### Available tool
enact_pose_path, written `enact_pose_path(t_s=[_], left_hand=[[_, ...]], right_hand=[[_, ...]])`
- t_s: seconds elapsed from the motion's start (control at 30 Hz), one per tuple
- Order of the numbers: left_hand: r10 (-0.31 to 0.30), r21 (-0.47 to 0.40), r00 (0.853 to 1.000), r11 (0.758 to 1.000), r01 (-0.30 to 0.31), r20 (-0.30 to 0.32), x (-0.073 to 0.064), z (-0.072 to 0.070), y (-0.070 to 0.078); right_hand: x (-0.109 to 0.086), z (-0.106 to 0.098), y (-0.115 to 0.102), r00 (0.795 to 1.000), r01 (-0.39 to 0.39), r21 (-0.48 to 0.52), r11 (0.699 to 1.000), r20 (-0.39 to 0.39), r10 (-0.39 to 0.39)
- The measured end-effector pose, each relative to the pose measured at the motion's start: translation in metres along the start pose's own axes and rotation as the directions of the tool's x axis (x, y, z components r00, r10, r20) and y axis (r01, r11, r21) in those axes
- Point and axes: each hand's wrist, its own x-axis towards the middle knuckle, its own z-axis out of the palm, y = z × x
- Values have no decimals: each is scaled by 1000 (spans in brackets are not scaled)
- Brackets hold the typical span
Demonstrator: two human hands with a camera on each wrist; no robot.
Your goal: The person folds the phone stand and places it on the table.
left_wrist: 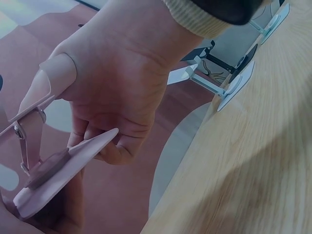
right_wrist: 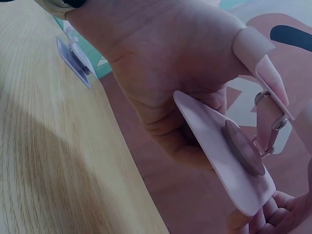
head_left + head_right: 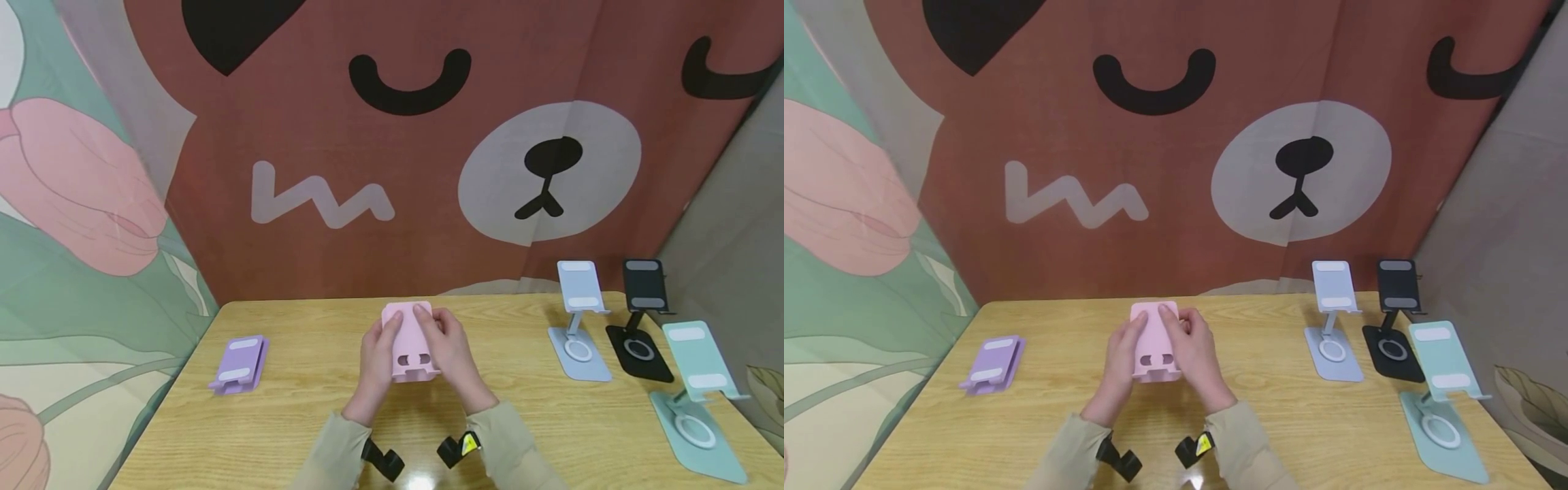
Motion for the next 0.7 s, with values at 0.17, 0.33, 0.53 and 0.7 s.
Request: enact_pose_path(t_s=[0.17,0.33,0.53,0.7], left_hand=[[25,-19,1000,999,-25,-6,0,1,-1],[37,-25,999,999,-37,-3,0,2,-2],[33,-19,999,999,-33,1,0,1,-5],[40,-19,999,999,-40,5,0,1,-6]], right_hand=[[1,0,1,1000,2,9,1000,0,-2],[1,0,2,1000,-3,11,1000,-1,3],[0,1,3,1000,-15,28,999,-1,15],[1,1,4,1000,-18,43,999,1,18]])
